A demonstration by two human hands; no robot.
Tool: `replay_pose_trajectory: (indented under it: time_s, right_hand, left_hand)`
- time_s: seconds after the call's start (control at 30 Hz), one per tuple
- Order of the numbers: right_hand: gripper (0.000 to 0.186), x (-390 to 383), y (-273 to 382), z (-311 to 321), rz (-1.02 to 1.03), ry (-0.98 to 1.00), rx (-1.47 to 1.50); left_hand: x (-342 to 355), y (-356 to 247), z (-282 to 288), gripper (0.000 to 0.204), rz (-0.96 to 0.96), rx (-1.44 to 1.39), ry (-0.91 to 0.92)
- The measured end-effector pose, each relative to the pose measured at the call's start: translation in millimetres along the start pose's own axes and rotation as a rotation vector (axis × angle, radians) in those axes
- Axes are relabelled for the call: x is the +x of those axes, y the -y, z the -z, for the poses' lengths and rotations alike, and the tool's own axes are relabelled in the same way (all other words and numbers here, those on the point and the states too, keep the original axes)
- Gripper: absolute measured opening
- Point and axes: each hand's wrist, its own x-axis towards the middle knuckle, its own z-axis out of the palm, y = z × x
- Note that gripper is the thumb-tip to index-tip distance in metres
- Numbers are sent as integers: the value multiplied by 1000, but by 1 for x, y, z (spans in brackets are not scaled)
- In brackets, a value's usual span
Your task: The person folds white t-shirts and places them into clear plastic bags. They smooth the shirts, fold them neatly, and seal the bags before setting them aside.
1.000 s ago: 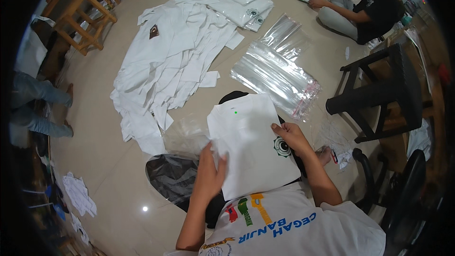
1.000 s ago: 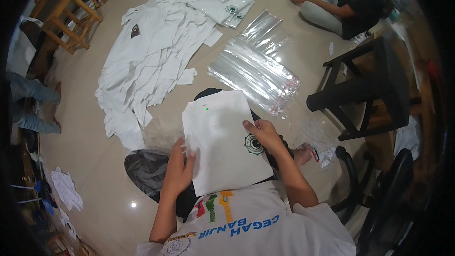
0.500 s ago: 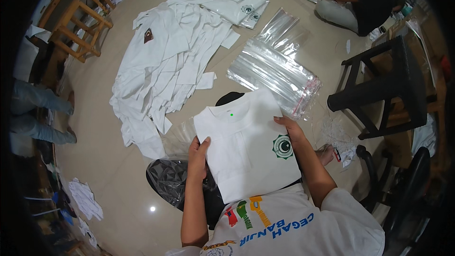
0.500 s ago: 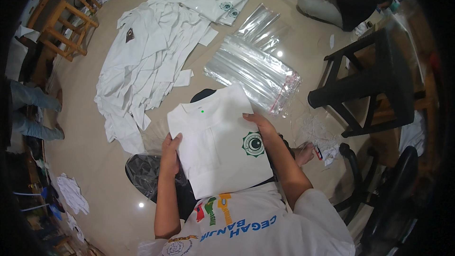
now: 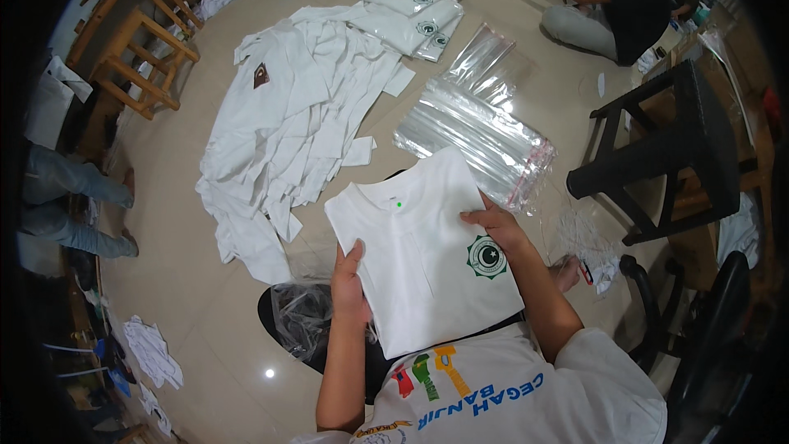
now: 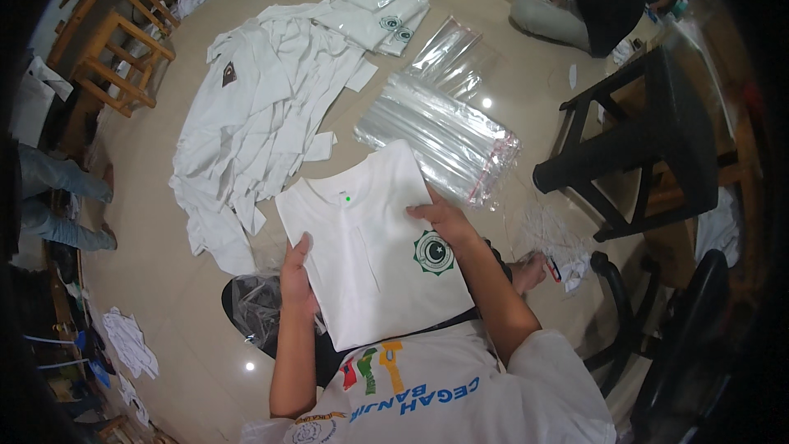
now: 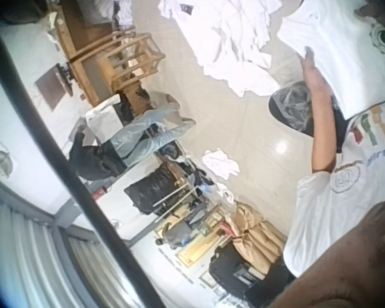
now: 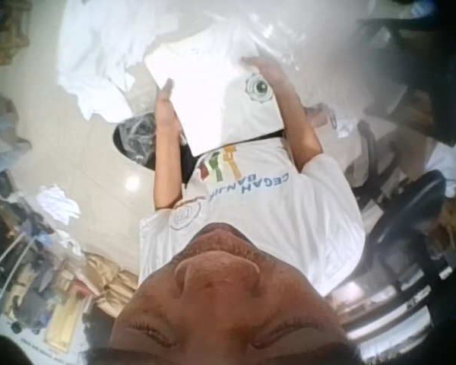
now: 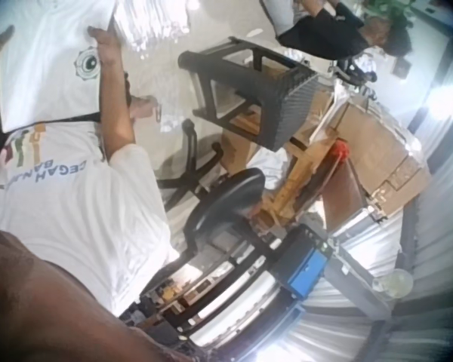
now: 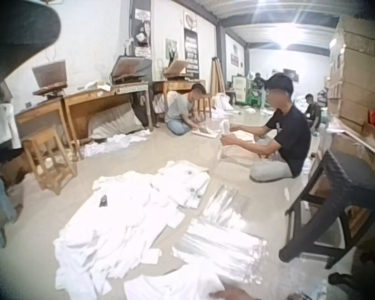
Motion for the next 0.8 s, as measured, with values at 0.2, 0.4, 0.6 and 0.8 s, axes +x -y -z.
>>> replay_pose_trajectory:
  time_s: [0.2, 0.4, 0.6, 0.8]
  right_hand:
    - [79, -37, 2, -57, 222, 105, -434]
    - [87, -66, -10, -88, 815, 280, -754]
    - [79, -47, -31, -60, 708, 50, -791]
    - [78, -34, -18, -33, 501, -17, -453]
  left_hand:
    - [-32, 18, -77, 62, -304, 449, 27]
    - [-41, 31, -106, 79, -278, 114, 418]
    - [-53, -7, -77, 82, -143, 360, 463]
    - [-108, -77, -18, 92, -438, 2102, 326]
